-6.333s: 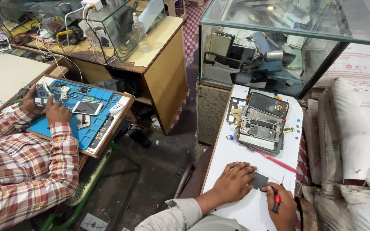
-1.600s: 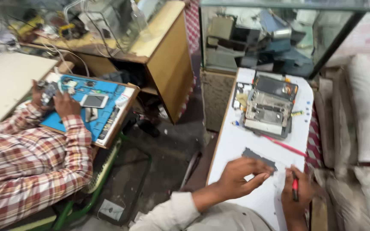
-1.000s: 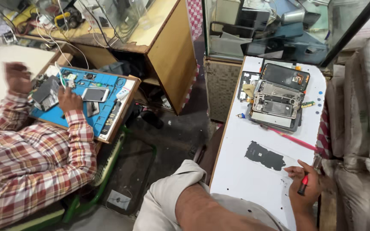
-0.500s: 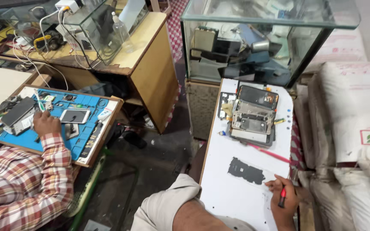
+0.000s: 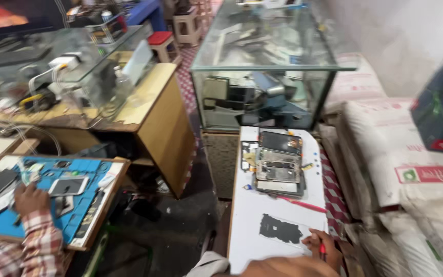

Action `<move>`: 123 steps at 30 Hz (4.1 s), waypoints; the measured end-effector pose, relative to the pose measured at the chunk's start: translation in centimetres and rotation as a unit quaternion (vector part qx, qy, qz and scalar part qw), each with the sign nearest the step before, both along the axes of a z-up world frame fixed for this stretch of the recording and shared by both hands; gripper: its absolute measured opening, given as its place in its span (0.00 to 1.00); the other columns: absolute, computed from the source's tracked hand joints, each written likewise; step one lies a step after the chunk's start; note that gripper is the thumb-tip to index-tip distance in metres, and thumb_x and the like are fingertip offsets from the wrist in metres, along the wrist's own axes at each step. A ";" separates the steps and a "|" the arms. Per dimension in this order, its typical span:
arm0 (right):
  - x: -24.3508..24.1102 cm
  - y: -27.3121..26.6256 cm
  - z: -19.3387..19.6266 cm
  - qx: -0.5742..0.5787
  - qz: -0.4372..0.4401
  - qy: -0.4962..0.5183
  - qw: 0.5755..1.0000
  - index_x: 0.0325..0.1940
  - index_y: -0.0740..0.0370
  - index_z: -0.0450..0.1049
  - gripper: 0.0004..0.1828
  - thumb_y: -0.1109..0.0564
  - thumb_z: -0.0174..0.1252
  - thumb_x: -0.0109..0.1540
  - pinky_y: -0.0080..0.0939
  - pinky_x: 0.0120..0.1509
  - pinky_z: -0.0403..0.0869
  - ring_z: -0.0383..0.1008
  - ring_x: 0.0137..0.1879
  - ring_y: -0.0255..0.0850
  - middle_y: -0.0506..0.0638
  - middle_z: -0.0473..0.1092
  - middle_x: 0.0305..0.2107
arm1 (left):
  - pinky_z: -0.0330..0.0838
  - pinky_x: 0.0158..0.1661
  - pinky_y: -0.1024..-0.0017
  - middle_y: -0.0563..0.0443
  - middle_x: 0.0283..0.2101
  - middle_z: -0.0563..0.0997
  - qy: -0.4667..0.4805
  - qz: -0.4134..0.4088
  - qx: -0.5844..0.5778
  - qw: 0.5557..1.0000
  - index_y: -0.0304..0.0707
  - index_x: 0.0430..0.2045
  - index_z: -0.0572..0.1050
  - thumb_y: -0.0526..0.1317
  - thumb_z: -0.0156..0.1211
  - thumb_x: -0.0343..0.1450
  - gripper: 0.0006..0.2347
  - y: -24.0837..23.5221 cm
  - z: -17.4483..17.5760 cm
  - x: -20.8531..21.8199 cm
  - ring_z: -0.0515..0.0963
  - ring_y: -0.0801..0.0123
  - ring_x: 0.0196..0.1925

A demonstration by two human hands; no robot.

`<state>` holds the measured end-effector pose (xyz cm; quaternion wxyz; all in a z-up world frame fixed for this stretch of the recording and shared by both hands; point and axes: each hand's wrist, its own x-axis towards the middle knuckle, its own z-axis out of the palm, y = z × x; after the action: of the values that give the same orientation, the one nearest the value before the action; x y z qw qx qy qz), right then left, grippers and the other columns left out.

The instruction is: The person cleans a small black electronic component using a pink brush and a red screwdriver. They wipe the surface of the component and use the screwdriver to scrape or remove residue from its edges.

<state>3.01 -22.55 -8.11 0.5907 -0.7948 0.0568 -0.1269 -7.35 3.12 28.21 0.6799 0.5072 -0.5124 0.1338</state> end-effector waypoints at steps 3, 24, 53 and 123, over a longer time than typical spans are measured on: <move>-1.2 0.0 1.4 -0.029 0.014 -0.028 0.999 0.49 0.62 0.78 0.17 0.47 0.55 0.66 0.38 0.39 0.76 0.79 0.31 0.39 0.53 0.79 0.24 | 0.73 0.48 0.59 0.40 0.40 0.79 -0.014 0.052 -0.015 0.998 0.30 0.39 0.75 0.36 0.54 0.76 0.07 -1.2 -2.6 0.8 0.79 0.57 0.44; -2.3 0.7 6.2 -0.099 0.112 -0.138 0.979 0.46 0.65 0.82 0.22 0.47 0.48 0.72 0.36 0.35 0.72 0.76 0.32 0.35 0.50 0.74 0.26 | 0.65 0.57 0.56 0.47 0.60 0.74 0.069 0.437 0.391 0.807 0.36 0.47 0.77 0.36 0.69 0.65 0.16 -1.9 -27.8 7.2 0.71 0.52 0.63; -2.3 1.7 8.5 -0.068 0.117 -0.119 0.984 0.58 0.61 0.74 0.14 0.63 0.51 0.70 0.36 0.52 0.77 0.81 0.45 0.41 0.53 0.79 0.47 | 0.47 0.64 0.45 0.38 0.67 0.66 0.115 0.563 0.398 0.715 0.32 0.61 0.65 0.38 0.66 0.67 0.27 -2.2 -30.3 8.1 0.61 0.45 0.69; 0.2 1.3 14.1 -0.307 0.115 -0.054 0.943 0.46 0.62 0.77 0.11 0.53 0.64 0.64 0.44 0.45 0.76 0.80 0.41 0.47 0.54 0.79 0.36 | 0.73 0.60 0.42 0.33 0.58 0.75 0.632 -0.091 -0.172 0.750 0.33 0.61 0.64 0.53 0.56 0.75 0.26 2.1 -28.2 9.6 0.77 0.45 0.60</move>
<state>3.17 -21.27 5.95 0.3311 -0.9305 -0.1089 -0.1123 2.20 5.19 -0.03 0.9334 0.3014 0.0224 -0.1936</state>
